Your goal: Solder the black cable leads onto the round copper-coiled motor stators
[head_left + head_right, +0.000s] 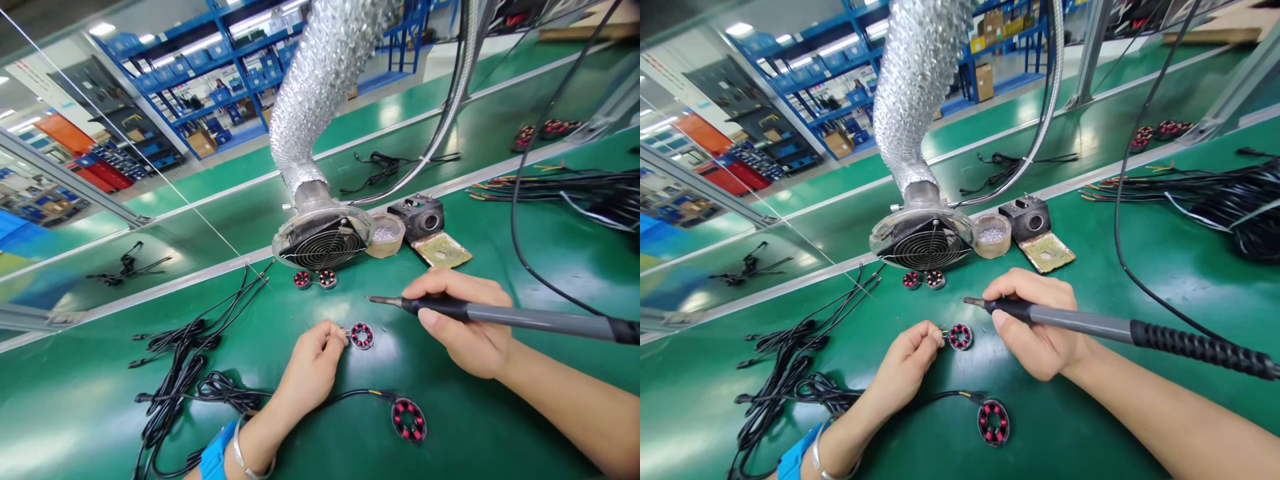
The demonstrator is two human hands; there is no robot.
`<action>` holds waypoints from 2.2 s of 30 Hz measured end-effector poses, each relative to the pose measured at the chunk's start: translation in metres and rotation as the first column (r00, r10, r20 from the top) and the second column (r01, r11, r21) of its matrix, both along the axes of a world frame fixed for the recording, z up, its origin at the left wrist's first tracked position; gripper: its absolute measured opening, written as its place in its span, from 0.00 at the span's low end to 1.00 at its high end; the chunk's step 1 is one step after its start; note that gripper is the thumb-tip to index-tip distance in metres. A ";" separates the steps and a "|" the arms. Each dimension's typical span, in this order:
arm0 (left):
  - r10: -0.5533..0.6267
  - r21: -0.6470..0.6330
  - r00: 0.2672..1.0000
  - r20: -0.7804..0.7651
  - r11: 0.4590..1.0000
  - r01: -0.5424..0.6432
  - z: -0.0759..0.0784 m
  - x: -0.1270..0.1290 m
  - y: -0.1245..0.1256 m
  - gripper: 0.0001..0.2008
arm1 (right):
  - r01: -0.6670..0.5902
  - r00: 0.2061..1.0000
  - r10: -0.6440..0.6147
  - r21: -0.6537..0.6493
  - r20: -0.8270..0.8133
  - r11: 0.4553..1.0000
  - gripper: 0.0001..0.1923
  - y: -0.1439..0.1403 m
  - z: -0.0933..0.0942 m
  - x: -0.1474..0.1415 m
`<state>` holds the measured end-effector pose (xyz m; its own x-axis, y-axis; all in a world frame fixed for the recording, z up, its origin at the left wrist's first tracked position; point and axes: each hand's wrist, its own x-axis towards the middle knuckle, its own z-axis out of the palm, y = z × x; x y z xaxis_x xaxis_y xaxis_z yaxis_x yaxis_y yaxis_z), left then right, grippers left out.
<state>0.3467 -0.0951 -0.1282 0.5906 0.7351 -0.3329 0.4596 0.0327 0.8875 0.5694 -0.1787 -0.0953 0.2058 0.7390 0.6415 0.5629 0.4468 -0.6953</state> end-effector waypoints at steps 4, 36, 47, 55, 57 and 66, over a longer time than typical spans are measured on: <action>0.021 -0.022 1.000 0.022 1.000 -0.021 -0.003 -0.001 0.001 0.14 | 0.110 0.990 -0.117 0.097 0.077 0.989 0.08 0.007 -0.005 0.013; 0.099 -0.097 0.990 0.103 0.991 -0.089 0.006 -0.005 0.003 0.09 | -0.190 0.935 0.238 -0.195 0.261 0.962 0.11 0.014 -0.047 -0.048; -0.008 -0.040 0.997 0.078 0.999 0.011 0.009 -0.006 -0.002 0.11 | -0.258 0.932 0.312 -0.265 0.187 0.929 0.16 0.015 -0.039 -0.045; -0.065 0.385 0.984 -0.167 0.914 0.125 0.016 -0.010 -0.022 0.10 | -0.253 0.908 0.311 -0.222 0.280 0.942 0.11 0.019 -0.049 -0.052; -0.132 0.457 0.970 -0.205 0.863 0.214 0.016 -0.012 -0.031 0.12 | -0.215 0.912 0.269 -0.197 0.310 0.956 0.12 0.017 -0.053 -0.052; -0.168 0.603 0.874 -0.455 0.665 0.442 0.067 -0.028 -0.008 0.22 | -0.278 0.851 0.393 -0.337 0.349 0.900 0.18 0.019 -0.043 -0.039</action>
<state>0.3185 -0.1035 -0.0610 0.7739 0.6317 -0.0442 0.5950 -0.7015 0.3923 0.5303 -0.1593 -0.1384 -0.3164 0.8674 0.3840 0.6650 0.4915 -0.5623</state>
